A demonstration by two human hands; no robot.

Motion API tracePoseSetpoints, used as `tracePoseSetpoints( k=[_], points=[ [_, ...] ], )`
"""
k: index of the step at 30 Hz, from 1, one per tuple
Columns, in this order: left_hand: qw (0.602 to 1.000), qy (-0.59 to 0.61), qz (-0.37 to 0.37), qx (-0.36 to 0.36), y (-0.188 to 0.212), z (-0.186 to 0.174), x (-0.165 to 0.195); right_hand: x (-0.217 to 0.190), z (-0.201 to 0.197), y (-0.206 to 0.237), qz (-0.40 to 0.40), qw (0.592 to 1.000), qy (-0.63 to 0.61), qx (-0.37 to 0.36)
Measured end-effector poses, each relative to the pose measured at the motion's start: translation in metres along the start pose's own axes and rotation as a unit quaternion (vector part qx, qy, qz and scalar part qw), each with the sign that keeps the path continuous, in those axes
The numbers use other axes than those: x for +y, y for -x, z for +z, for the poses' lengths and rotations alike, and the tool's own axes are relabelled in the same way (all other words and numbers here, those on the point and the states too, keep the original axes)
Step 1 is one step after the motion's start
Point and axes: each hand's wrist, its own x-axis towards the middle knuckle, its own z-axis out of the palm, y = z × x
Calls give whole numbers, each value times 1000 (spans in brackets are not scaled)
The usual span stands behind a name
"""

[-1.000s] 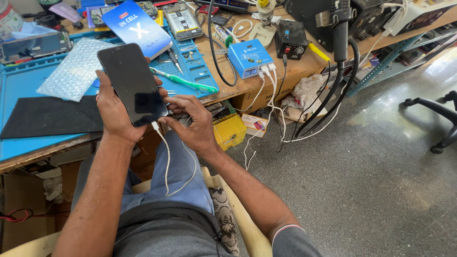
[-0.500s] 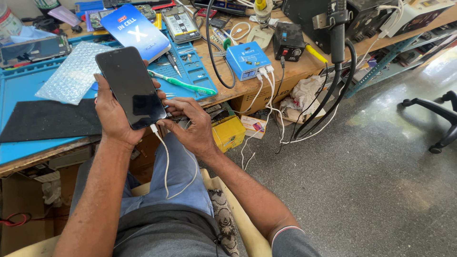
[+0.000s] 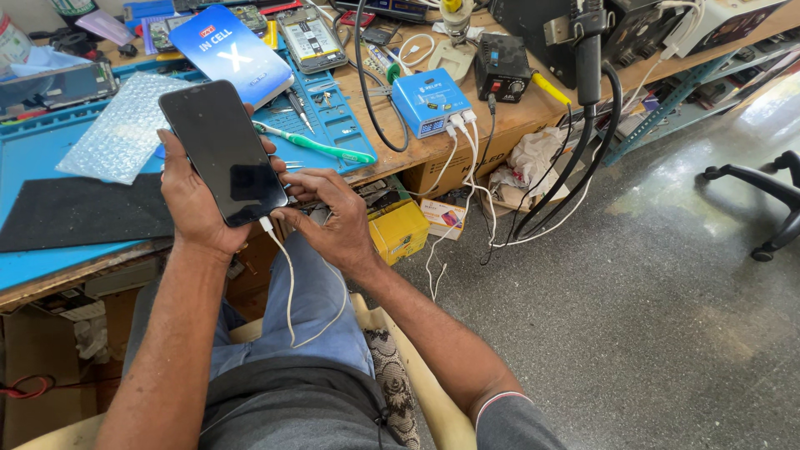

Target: The person holds a disassembled smartphone, repeatedly opens and closes the screen assembly, and connects a charging cable to test power. The person also picks up a separate screen assembly and examines it.

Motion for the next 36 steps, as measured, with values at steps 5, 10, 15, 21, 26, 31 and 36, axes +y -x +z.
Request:
tracePoseSetpoints(
  k=[5,10,15,21,26,31,36],
  points=[
    [1000,-20,6,2,1,-1,0,0,1,1,-2,1000,0,-1],
    [1000,-9,3,3,1,-1,0,0,1,1,0,1000,-3,-6],
    [1000,-11,8,4,0,1,-1,0,0,1,0,1000,-1,-6],
    [1000,-11,9,2,2,-2,1,0,4,1,-2,1000,1,-3],
    [1000,-15,11,-1,-1,-4,0,3,5,-1,-3,1000,-1,-3],
    [1000,-18,11,1,-1,-4,0,3,4,-2,-2,1000,2,-6],
    [999,-12,24,19,-1,3,0,-11,3,-3,-6,1000,8,-2]
  ],
)
